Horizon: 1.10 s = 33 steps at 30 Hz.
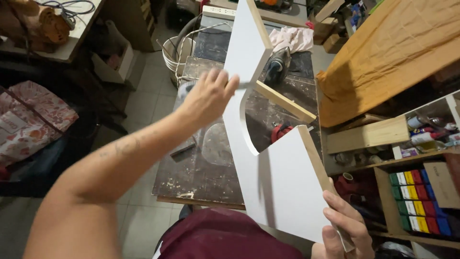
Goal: Trimming the edges of a white laminate board with a utility knife and sanding them smooth with a sanding block.
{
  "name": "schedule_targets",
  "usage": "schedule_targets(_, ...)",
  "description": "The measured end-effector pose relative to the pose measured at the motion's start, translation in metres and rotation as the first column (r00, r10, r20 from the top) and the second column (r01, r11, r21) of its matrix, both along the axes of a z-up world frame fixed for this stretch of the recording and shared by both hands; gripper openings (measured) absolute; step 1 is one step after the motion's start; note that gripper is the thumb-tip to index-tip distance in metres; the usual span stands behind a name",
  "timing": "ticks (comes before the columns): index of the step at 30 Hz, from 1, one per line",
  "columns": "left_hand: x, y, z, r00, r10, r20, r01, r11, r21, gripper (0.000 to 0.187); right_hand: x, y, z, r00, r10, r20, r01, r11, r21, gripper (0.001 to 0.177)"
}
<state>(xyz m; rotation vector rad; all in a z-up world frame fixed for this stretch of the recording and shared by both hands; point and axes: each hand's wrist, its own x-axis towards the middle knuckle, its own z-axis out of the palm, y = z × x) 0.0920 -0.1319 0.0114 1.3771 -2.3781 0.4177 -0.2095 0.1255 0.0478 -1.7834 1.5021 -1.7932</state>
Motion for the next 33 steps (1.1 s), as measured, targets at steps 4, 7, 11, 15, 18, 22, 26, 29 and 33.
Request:
schedule_targets(4,0.0,-0.028,0.045,0.996,-0.048,0.076,0.063,0.978,-0.201,0.032,0.0,0.002,0.003,0.997,-0.014,-0.08,0.017,0.999,0.047,0.015)
schedule_targets(7,-0.005,-0.038,0.064,0.992,-0.068,0.103,0.094,0.956,-0.278,0.036,-0.012,0.003,0.0,0.994,0.015,-0.109,-0.01,0.999,0.052,0.016)
schedule_targets(11,-0.006,-0.049,0.067,0.992,-0.076,0.104,0.104,0.948,-0.3,0.029,-0.005,0.01,0.006,0.993,0.013,-0.114,-0.001,0.994,0.107,0.018)
schedule_targets(15,-0.004,-0.05,0.05,0.99,-0.085,0.114,0.116,0.949,-0.294,0.029,-0.018,0.007,0.003,0.985,0.06,-0.162,-0.04,0.991,0.125,0.019)
schedule_targets(18,-0.001,-0.056,0.025,0.992,-0.082,0.101,0.103,0.968,-0.227,0.028,-0.012,0.004,0.003,0.979,0.029,-0.204,-0.021,0.999,0.04,0.02)
schedule_targets(22,0.002,-0.059,-0.012,0.989,-0.116,0.087,0.128,0.981,-0.149,0.025,-0.021,0.006,0.004,0.976,-0.002,-0.219,0.016,0.998,0.066,0.022)
schedule_targets(26,0.0,-0.056,-0.021,0.982,-0.184,0.047,0.188,0.976,-0.105,0.023,-0.03,0.0,-0.017,0.976,0.015,-0.217,-0.028,0.998,-0.053,0.022)
schedule_targets(29,-0.012,-0.054,0.022,0.985,-0.173,-0.009,0.17,0.976,-0.136,0.022,-0.066,0.004,-0.018,0.827,0.172,-0.535,-0.241,0.969,-0.061,0.03)
schedule_targets(33,-0.008,-0.055,0.028,0.988,-0.153,0.008,0.149,0.948,-0.282,0.024,-0.061,0.015,-0.002,0.867,0.208,-0.453,-0.185,0.978,0.095,0.029)
